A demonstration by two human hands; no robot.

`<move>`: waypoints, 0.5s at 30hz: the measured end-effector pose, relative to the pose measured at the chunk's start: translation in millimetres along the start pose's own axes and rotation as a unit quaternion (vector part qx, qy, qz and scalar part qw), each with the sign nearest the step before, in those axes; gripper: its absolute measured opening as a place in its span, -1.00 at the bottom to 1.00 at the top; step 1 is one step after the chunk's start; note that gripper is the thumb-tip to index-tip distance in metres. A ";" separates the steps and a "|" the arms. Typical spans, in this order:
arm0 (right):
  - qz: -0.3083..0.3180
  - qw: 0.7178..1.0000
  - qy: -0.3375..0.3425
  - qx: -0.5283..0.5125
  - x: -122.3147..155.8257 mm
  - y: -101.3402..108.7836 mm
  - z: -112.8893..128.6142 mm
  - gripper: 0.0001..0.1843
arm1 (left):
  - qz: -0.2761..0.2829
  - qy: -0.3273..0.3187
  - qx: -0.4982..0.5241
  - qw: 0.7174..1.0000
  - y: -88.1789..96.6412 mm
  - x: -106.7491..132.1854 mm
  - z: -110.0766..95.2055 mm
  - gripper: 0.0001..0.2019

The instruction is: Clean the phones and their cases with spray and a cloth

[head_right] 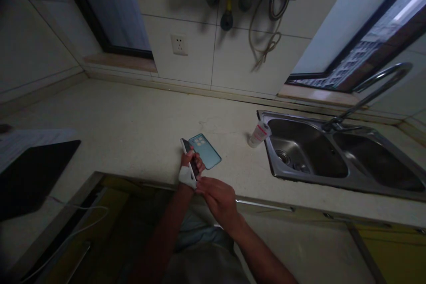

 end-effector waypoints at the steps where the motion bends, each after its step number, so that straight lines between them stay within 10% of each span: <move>1: 0.007 1.000 -0.011 -0.011 -2.5 1.2 -3.1 -0.75 | 0.018 0.017 0.020 0.999 -3.7 1.6 -1.7 -0.72; 9: -0.075 0.983 -0.167 0.031 -25.4 31.1 -60.3 -0.85 | 0.088 0.137 0.096 0.982 -17.7 20.4 4.0 -0.49; 15: -0.025 0.988 -0.045 0.144 -57.4 18.0 -51.3 -0.79 | 0.051 0.122 0.073 0.989 -9.9 23.3 6.9 -0.57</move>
Point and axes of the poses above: each hand's wrist, its own x-axis away from the middle knuckle, its own y-axis out of the back of the hand, z = x × y, the point moved 6 cm from there along -x, towards the middle knuckle, and after that the axes turned 10 degrees about z, right-handed, at the moved point
